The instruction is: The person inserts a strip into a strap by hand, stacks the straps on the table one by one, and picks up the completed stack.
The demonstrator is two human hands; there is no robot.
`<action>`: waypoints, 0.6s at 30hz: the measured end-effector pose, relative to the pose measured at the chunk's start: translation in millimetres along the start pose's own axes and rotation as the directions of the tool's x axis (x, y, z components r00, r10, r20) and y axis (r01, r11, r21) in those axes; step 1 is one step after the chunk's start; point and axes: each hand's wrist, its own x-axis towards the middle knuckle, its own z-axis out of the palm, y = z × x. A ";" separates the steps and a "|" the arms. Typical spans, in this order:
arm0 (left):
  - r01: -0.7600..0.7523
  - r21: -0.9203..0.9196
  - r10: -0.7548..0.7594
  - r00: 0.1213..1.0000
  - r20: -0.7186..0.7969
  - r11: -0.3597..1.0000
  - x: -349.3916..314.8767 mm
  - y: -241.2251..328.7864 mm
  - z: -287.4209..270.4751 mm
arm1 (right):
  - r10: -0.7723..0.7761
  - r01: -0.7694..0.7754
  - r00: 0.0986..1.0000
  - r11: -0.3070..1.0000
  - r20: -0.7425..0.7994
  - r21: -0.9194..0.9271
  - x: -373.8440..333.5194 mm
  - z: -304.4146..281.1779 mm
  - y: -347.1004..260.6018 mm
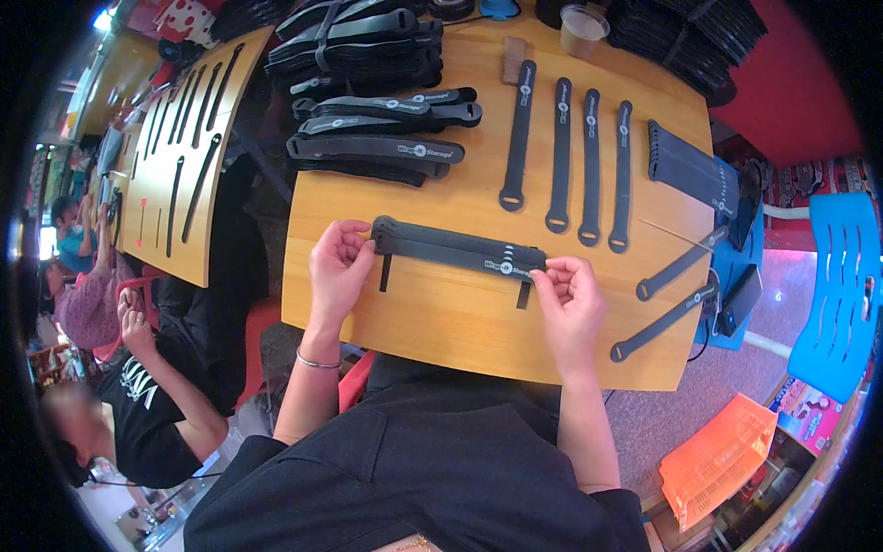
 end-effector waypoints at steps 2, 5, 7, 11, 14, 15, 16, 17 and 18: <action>-0.001 0.001 0.001 1.000 0.001 1.000 0.0 -0.1 0.1 | 0.003 -0.003 1.000 1.000 -0.003 0.003 0.0 0.1 0.5; 0.005 -0.015 -0.004 1.000 0.009 1.000 0.3 -0.4 1.0 | 0.001 -0.001 1.000 1.000 -0.011 -0.007 -0.1 0.4 0.9; -0.009 -0.013 0.008 1.000 -0.008 1.000 0.3 -2.8 1.6 | 0.020 -0.020 1.000 1.000 -0.006 -0.016 -0.3 0.6 2.3; 0.000 -0.015 0.000 1.000 -0.001 1.000 0.1 0.0 1.3 | 0.010 -0.010 1.000 1.000 -0.020 -0.010 0.2 2.9 0.7; -0.011 -0.001 0.011 1.000 0.002 1.000 0.6 0.9 1.4 | 0.020 -0.021 0.999 1.000 -0.027 -0.020 0.1 3.5 0.2; -0.017 0.004 0.017 1.000 -0.002 1.000 0.7 -0.1 1.4 | 0.020 -0.021 0.999 0.999 -0.029 -0.035 0.0 3.8 -0.2; -0.023 0.009 0.023 1.000 -0.006 1.000 0.7 -0.6 1.3 | 0.019 -0.021 0.999 0.999 -0.031 -0.050 -0.1 4.1 -0.5; -0.024 0.009 0.024 1.000 -0.005 1.000 0.6 -0.4 1.4 | 0.019 -0.020 0.999 0.999 -0.032 -0.051 0.0 4.4 -0.8; -0.017 0.006 0.017 1.000 -0.006 1.000 0.3 0.1 1.4 | 0.020 -0.022 0.999 0.999 -0.033 -0.049 0.1 4.8 -1.1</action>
